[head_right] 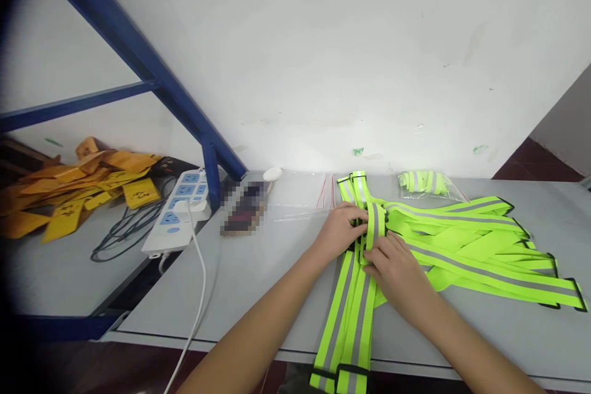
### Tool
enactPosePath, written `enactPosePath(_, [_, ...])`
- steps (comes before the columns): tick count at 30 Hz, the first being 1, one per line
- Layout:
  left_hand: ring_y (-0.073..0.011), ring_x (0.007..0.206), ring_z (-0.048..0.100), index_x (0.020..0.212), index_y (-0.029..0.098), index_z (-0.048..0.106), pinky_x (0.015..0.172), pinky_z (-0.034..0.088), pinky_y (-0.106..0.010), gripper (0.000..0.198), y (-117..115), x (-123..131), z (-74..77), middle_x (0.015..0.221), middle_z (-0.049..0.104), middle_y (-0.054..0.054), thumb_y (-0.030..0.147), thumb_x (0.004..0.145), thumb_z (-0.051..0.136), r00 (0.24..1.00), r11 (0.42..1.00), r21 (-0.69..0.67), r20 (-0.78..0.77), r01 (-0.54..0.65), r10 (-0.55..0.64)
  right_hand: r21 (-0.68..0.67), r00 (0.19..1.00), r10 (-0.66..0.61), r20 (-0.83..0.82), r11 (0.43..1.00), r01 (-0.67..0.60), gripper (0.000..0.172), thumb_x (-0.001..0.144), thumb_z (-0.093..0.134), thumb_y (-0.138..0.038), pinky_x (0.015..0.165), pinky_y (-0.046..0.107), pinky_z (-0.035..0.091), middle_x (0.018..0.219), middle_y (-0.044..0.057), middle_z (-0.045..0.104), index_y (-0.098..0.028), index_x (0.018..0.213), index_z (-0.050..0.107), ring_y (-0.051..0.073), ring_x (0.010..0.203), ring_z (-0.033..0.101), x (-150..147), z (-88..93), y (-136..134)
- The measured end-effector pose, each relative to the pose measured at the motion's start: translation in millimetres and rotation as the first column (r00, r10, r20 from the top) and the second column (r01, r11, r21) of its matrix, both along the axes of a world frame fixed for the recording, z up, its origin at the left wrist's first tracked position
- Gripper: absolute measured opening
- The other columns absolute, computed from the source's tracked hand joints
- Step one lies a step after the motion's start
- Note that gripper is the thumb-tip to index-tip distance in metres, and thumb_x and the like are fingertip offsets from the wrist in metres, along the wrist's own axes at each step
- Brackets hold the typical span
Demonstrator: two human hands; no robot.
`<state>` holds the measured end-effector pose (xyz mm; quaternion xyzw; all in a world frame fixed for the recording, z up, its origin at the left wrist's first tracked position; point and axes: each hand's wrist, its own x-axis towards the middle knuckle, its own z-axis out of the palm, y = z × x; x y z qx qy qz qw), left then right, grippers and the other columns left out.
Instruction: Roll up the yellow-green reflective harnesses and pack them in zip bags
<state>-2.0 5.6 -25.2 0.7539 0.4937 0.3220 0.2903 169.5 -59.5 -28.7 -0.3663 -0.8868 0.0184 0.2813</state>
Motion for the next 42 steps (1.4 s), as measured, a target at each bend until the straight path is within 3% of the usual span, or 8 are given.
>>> enactPosePath(3, [-0.0203,0.097,0.056,0.089,0.02,0.064,0.087,0.047,-0.034,0.013,-1,-1,-0.3,0.096,0.068,-0.003,0.017,0.076,0.062,0.998,0.996,0.059,-0.029,-0.06,0.062,0.011,1.0,0.006,-0.004,1.0,-0.006,0.009,0.092,0.05,-0.016,0.071,0.039,0.053,0.08,0.006,0.059,-0.018,0.087,0.057,0.021,0.076,0.058,-1,-1.9,-2])
enactPosePath(9, [-0.0237,0.118,0.045,0.114,0.019,0.059,0.103,0.036,-0.043,0.028,1,0,-5.0,0.12,0.063,-0.006,0.026,0.095,0.04,0.977,0.978,0.148,-0.126,-0.15,0.169,-0.019,1.0,0.004,-0.027,1.0,-0.004,0.014,0.094,0.046,-0.015,0.065,0.033,0.052,0.081,0.006,0.061,-0.021,0.086,0.055,0.019,0.075,0.06,-1,-3.1,-2])
enactPosePath(12, [-0.0271,0.125,0.039,0.115,0.019,0.062,0.108,0.03,-0.049,0.037,0,4,-6.5,0.131,0.058,-0.007,0.041,0.096,0.039,0.968,0.983,0.126,-0.195,-0.135,0.158,-0.026,1.0,-0.003,-0.005,1.0,0.002,0.017,0.095,0.044,-0.016,0.062,0.031,0.051,0.082,0.006,0.062,-0.021,0.084,0.055,0.019,0.074,0.061,1,-5.4,0])
enactPosePath(18, [-0.029,0.129,0.035,0.109,0.021,0.063,0.108,0.028,-0.05,0.036,-7,9,0.4,0.138,0.052,-0.006,0.047,0.092,0.047,0.975,0.988,0.137,-0.202,-0.071,0.098,-0.053,0.997,-0.051,0.049,0.997,0.054,0.02,0.095,0.044,-0.018,0.056,0.029,0.047,0.077,0.004,0.06,-0.021,0.076,0.048,0.018,0.068,0.06,4,-11.0,1])
enactPosePath(23, [-0.0293,0.113,0.047,0.097,0.02,0.059,0.094,0.039,-0.047,0.031,-13,17,13.5,0.108,0.064,-0.007,0.048,0.083,0.057,0.979,0.995,0.066,-0.186,-0.077,0.088,-0.027,0.999,-0.038,0.02,0.999,0.039,0.019,0.094,0.044,-0.016,0.057,0.028,0.046,0.075,0.003,0.06,-0.021,0.076,0.048,0.018,0.068,0.059,4,-10.6,2])
enactPosePath(28, [-0.0204,0.079,0.058,0.095,0.021,0.051,0.066,0.044,-0.031,0.025,-17,26,26.4,0.081,0.06,-0.001,0.043,0.084,0.056,0.992,0.992,-0.109,-0.115,-0.063,0.05,0.089,1.0,-0.022,-0.003,0.996,0.022,0.017,0.092,0.046,-0.013,0.056,0.028,0.047,0.075,0.004,0.061,-0.02,0.078,0.052,0.017,0.066,0.06,3,-10.3,1])
enactPosePath(35, [-0.0117,0.047,0.047,0.092,0.024,0.043,0.045,0.036,-0.023,0.024,-12,28,39.9,0.058,0.048,0.008,0.044,0.085,0.055,0.986,0.925,-0.379,0.156,0.005,0.058,0.172,0.989,-0.136,-0.057,0.975,0.144,0.019,0.091,0.047,-0.007,0.096,0.043,0.047,0.072,0.001,0.062,-0.021,0.084,0.057,0.017,0.069,0.061,-4,-4.2,-8])
enactPosePath(42, [-0.0083,0.038,0.038,0.095,0.025,0.042,0.033,0.028,-0.02,0.033,0,26,35.1,0.056,0.045,0.01,0.051,0.084,0.058,0.91,0.812,-0.582,0.358,0.041,0.21,0.204,0.96,-0.232,-0.158,0.944,0.261,0.007,0.092,0.055,-0.021,0.07,0.035,0.048,0.082,0.007,0.062,-0.022,0.099,0.056,0.022,0.079,0.061,1,4.9,-7])
